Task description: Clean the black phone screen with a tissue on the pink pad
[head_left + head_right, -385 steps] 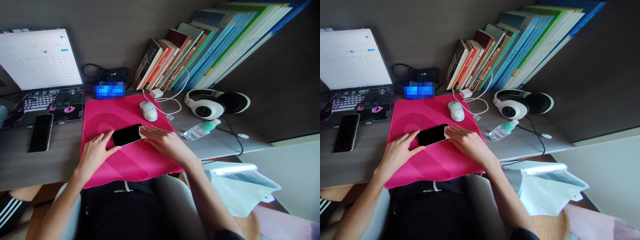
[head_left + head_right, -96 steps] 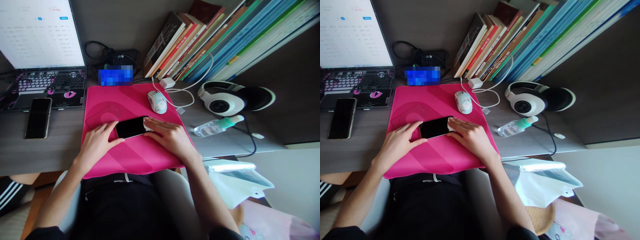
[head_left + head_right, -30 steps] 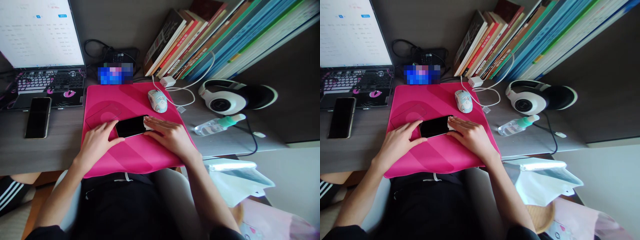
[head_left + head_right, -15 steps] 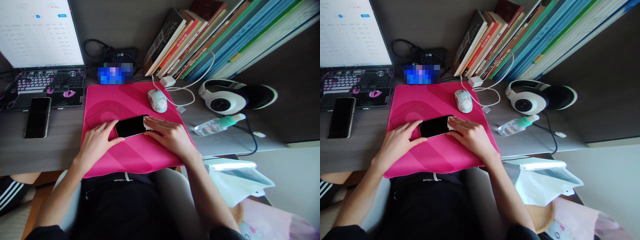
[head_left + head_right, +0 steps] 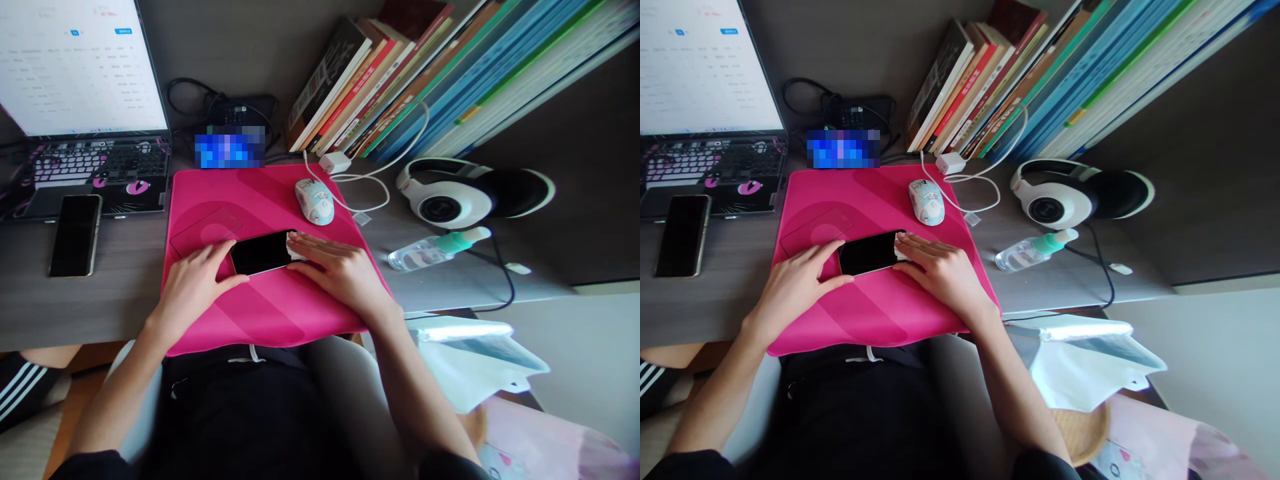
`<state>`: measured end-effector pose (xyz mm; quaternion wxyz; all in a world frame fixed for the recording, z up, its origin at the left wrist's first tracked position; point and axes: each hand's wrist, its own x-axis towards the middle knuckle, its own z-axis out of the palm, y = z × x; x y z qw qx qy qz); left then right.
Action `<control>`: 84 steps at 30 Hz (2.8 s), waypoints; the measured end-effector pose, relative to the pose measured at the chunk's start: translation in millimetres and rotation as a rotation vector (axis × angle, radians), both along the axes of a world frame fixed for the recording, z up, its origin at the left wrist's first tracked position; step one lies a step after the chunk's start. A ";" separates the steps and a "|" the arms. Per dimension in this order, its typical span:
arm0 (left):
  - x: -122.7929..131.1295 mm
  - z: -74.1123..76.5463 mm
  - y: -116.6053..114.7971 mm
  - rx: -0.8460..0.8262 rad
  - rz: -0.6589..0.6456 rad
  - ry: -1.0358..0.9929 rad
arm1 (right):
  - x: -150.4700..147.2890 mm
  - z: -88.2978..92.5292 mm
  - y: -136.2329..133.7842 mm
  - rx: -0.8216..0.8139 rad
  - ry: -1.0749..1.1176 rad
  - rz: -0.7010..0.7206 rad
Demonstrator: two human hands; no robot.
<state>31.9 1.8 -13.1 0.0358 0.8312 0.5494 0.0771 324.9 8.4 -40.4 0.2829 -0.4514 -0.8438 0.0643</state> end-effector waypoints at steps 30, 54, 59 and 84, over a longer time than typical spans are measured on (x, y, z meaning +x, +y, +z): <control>0.9 1.8 -0.1 0.011 -0.005 0.000 | -0.4 -3.7 -1.4 0.082 0.020 0.010; 1.3 1.1 0.7 0.012 -0.006 0.001 | -0.1 -4.0 -0.7 0.095 0.030 0.014; 1.1 1.7 0.7 0.007 -0.009 0.001 | -0.6 -3.4 -1.2 0.094 0.018 0.013; 1.1 1.9 0.3 -0.009 -0.001 -0.016 | -0.3 -3.8 -0.4 0.069 0.039 0.009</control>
